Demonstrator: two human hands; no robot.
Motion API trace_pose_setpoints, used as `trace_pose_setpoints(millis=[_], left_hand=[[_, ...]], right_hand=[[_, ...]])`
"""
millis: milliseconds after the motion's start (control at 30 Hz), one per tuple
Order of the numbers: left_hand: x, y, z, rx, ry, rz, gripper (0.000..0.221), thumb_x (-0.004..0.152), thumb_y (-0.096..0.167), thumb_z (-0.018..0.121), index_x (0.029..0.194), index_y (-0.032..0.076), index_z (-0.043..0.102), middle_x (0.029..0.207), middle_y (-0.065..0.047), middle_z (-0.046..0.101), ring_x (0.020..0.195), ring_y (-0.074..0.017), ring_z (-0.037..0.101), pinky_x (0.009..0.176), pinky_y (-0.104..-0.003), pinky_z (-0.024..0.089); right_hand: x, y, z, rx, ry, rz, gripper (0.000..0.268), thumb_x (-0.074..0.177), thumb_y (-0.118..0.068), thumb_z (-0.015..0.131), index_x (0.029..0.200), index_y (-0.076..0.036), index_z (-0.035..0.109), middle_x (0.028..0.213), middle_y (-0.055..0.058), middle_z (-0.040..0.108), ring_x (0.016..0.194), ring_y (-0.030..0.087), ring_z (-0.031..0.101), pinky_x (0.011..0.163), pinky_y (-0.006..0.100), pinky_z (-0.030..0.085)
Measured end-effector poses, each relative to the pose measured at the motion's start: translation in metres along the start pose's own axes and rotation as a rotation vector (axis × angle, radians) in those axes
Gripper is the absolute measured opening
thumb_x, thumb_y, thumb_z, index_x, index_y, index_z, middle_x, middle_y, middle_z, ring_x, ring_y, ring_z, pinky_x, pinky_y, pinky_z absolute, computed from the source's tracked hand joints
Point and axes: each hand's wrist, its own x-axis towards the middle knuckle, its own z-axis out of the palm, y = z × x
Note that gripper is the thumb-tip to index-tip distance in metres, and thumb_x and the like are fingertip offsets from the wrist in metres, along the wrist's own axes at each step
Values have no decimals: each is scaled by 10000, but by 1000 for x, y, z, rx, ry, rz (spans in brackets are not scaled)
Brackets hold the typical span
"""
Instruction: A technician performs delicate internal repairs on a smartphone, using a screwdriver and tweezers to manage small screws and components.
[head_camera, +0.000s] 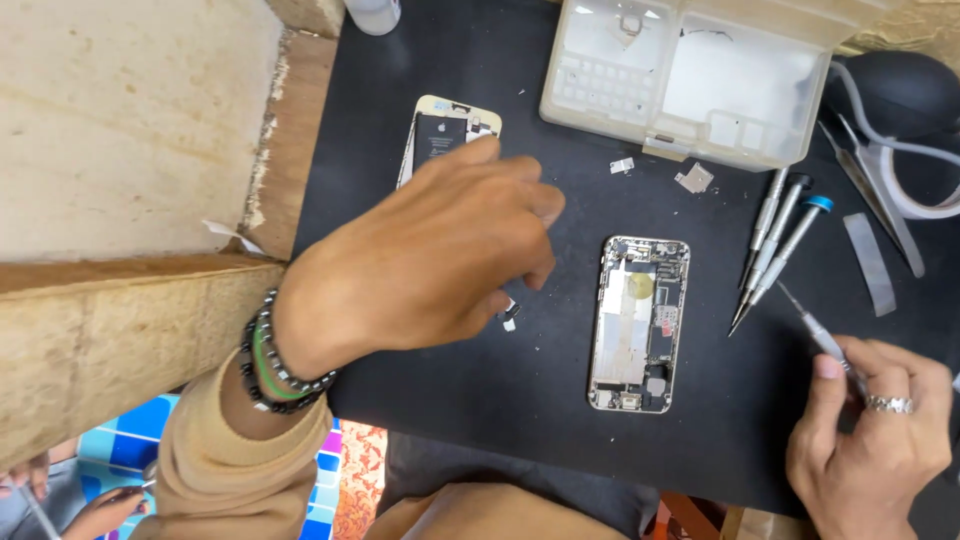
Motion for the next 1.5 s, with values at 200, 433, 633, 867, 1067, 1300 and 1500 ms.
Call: trace_pose_setpoints(millis=[200,433,633,867,1067,1300,1500], left_hand=[[8,9,21,106,-108,-78,319,571,-178,635,548,140,610,681,-9,551,791,-299,572,1027,-551,427],[11,7,31,164,-99,-89,395,544,-242,617,598,146,567,676,-15,577,742,-299,573,804,-444,436],[11,6,32,163,-107,-72,384,555,-226,622,587,150,554,673,-11,583,711,-308,580,757,-432,422],[10,3,31,40,-112,-112,318,578,-128,720,598,155,578,726,-13,594,774,-290,582,786,-433,438],[8,-2,32,-82,-67,-130,306,519,-124,580,577,174,543,713,35,589,739,-272,572,774,-414,426],[10,-4,11,-147,-108,-151,216,644,-21,608,558,177,605,598,58,630,705,-228,616,817,-425,494],[13,-2,3,-204,21,-126,156,785,80,755,680,191,722,688,19,690,671,-237,656,612,-445,500]], right_hand=[[-19,4,3,-131,-39,83,111,1248,22,793,1336,70,839,1265,247,667,1032,295,666,857,375,565],[-19,5,7,-189,4,53,91,1231,-45,838,1300,4,869,1205,167,708,1055,283,710,877,378,575],[-10,2,6,-115,34,-27,115,1181,35,850,1289,72,866,1107,178,726,966,293,670,908,396,540],[-9,1,5,-130,31,11,147,1132,-14,848,1270,35,857,1090,158,681,921,280,651,797,351,542],[-6,-2,3,-91,24,29,184,1125,-18,839,1289,62,817,1146,181,714,891,252,628,800,345,548],[-7,-3,3,-76,28,38,191,1133,-7,843,1299,77,804,1155,181,725,866,237,603,850,353,543],[-8,-3,3,-64,46,46,268,1114,-39,882,1328,92,788,1166,191,713,897,252,604,856,363,552]])
